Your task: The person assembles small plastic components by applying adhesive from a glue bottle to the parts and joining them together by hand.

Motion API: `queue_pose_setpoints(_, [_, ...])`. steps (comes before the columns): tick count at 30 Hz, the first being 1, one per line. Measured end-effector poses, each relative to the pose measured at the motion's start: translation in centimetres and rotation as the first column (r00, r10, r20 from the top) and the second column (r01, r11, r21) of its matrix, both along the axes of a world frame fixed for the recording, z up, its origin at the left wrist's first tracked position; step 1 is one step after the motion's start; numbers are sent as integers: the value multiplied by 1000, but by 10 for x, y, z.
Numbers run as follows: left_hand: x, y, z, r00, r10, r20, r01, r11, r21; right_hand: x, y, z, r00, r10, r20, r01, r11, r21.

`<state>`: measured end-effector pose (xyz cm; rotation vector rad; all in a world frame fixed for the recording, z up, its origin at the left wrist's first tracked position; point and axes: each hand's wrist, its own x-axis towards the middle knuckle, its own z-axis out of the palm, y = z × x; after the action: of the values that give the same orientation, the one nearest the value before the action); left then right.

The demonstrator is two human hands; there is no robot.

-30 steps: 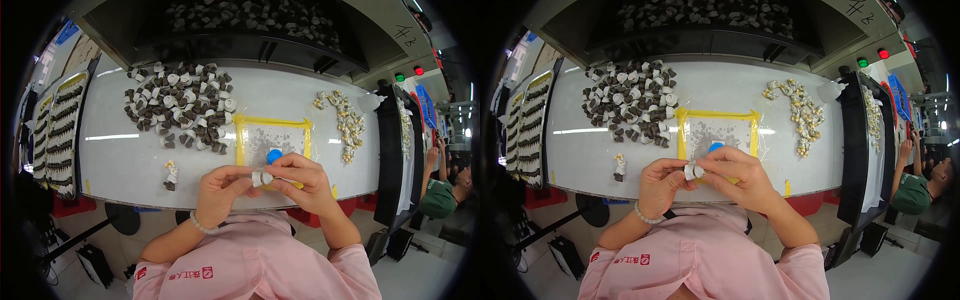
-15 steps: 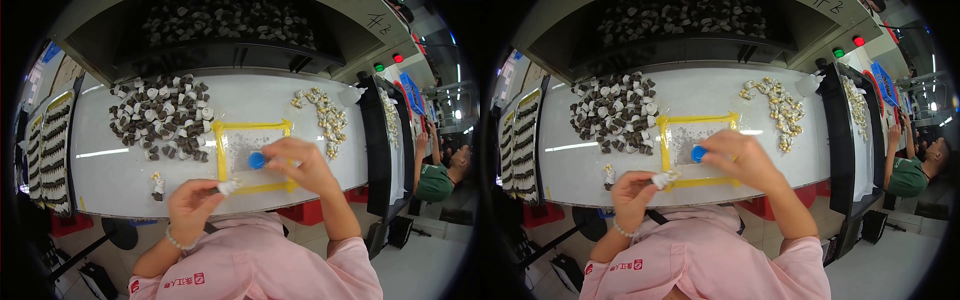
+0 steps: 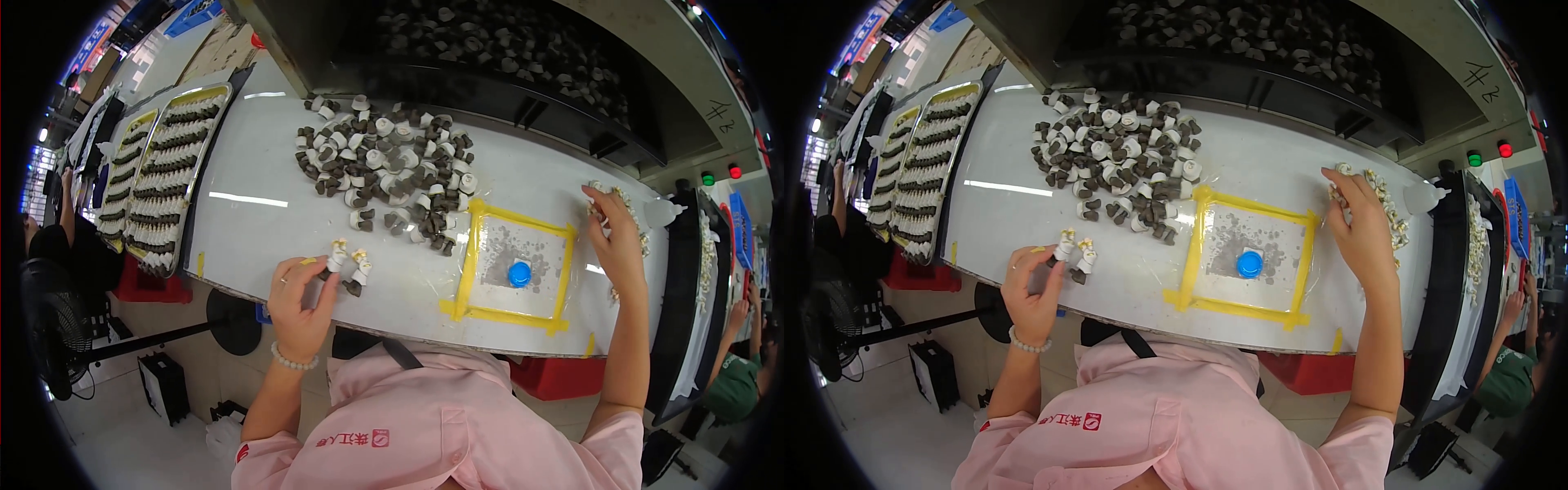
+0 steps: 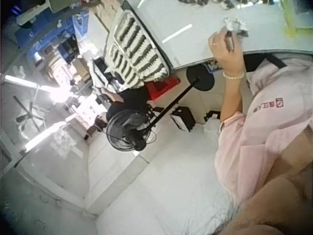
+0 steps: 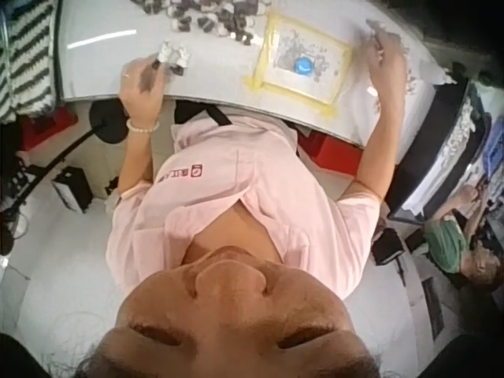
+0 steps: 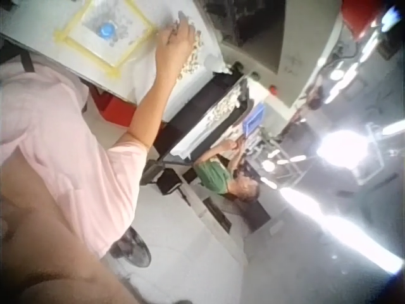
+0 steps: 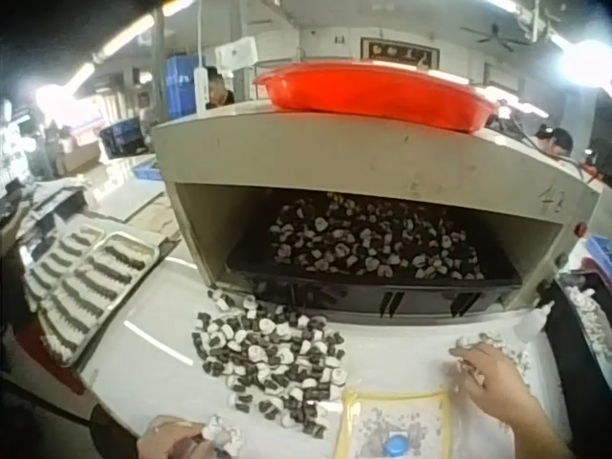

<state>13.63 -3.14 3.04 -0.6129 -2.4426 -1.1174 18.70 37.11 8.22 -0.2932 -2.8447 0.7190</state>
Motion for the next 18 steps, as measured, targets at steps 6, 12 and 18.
queue_pose_setpoints(6, [-11, 3, 10, 993, -115, 0, 115, 993, -33, 50, -22, -13, 999, -45, -15, 25, 760, -650])
queue_pose_setpoints(12, [-43, 41, 33, 978, -76, 194, 102, 986, -131, 73, -40, -22, 1000, 21, -23, -30, 870, -493])
queue_pose_setpoints(18, [-54, 52, 26, 965, -139, 224, 192, 952, -239, 72, -42, -17, 990, 118, -77, -132, 968, -212])
